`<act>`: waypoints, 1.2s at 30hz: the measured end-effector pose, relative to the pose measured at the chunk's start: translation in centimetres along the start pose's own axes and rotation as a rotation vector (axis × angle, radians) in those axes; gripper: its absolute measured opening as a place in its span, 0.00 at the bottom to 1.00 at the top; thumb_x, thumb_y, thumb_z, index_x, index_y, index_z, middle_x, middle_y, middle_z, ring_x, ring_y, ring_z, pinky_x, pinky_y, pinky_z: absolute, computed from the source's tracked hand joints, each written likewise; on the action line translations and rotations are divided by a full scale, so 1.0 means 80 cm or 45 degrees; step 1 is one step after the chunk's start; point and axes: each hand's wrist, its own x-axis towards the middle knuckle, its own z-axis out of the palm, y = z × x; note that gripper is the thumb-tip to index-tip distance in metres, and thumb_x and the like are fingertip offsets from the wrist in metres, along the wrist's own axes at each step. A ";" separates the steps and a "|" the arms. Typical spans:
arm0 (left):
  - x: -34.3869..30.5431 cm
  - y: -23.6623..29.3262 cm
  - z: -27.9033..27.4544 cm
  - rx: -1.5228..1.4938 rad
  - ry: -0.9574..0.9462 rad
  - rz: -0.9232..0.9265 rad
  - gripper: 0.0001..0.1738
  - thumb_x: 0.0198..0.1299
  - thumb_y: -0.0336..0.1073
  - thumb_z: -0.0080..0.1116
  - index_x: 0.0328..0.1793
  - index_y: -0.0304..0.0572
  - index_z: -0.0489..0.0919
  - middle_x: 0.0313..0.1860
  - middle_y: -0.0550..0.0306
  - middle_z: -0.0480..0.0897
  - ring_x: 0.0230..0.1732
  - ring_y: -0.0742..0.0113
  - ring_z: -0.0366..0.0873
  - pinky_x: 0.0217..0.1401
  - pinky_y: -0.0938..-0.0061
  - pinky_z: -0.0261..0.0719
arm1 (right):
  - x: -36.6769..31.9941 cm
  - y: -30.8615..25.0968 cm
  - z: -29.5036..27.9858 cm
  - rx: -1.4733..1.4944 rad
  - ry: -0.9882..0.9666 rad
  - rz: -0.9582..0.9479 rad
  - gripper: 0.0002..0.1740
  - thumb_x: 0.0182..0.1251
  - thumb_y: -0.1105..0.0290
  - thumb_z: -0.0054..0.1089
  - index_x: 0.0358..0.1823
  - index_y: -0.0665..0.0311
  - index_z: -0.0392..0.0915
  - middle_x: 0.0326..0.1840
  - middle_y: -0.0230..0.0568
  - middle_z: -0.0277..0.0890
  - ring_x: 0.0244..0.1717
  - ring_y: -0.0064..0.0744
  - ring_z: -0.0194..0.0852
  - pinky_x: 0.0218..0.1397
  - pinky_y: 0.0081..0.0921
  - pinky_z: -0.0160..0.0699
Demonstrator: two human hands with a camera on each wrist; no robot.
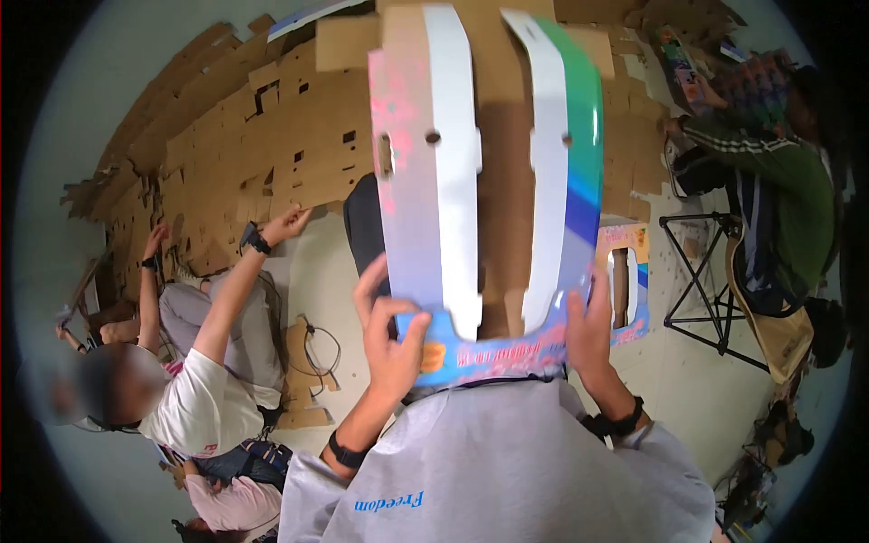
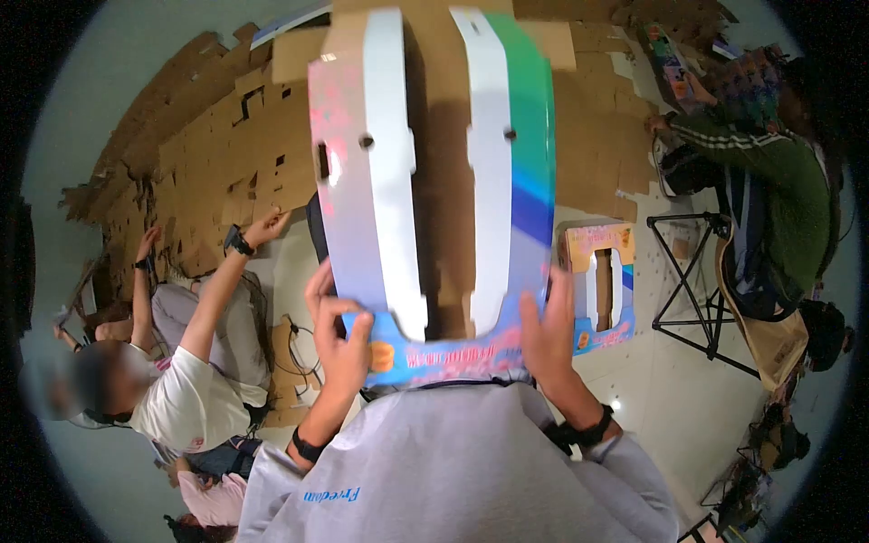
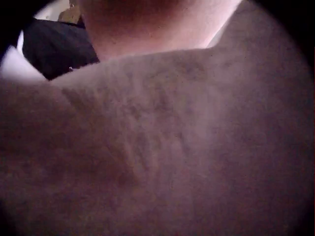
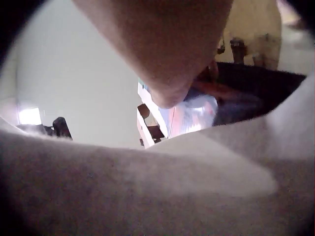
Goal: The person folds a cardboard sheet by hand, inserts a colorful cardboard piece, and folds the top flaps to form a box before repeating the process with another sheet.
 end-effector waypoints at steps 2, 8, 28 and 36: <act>-0.023 0.002 -0.013 0.007 -0.022 -0.033 0.11 0.63 0.32 0.74 0.37 0.43 0.78 0.80 0.41 0.65 0.81 0.43 0.63 0.84 0.51 0.59 | -0.011 0.000 -0.021 -0.117 -0.203 0.048 0.33 0.77 0.63 0.58 0.76 0.74 0.65 0.70 0.59 0.71 0.71 0.56 0.72 0.77 0.44 0.68; -0.049 -0.022 -0.001 -0.064 0.049 -0.090 0.18 0.66 0.37 0.72 0.52 0.45 0.73 0.74 0.44 0.65 0.76 0.48 0.63 0.81 0.51 0.60 | 0.041 -0.004 -0.039 -0.245 0.160 -0.398 0.37 0.72 0.59 0.70 0.77 0.68 0.68 0.68 0.59 0.70 0.72 0.60 0.71 0.75 0.49 0.71; 0.010 0.049 -0.007 0.484 -0.092 0.024 0.44 0.57 0.33 0.80 0.76 0.48 0.65 0.81 0.27 0.56 0.76 0.23 0.65 0.76 0.40 0.72 | 0.197 -0.194 0.002 -0.068 0.311 -0.955 0.14 0.58 0.65 0.72 0.41 0.66 0.83 0.42 0.48 0.80 0.49 0.54 0.74 0.58 0.43 0.76; 0.116 0.147 -0.027 1.269 -0.104 0.441 0.31 0.66 0.44 0.72 0.72 0.45 0.75 0.75 0.26 0.70 0.74 0.29 0.71 0.77 0.45 0.71 | 0.184 -0.190 0.016 -0.177 0.381 -0.990 0.15 0.62 0.62 0.73 0.40 0.66 0.84 0.40 0.48 0.80 0.48 0.55 0.74 0.60 0.44 0.75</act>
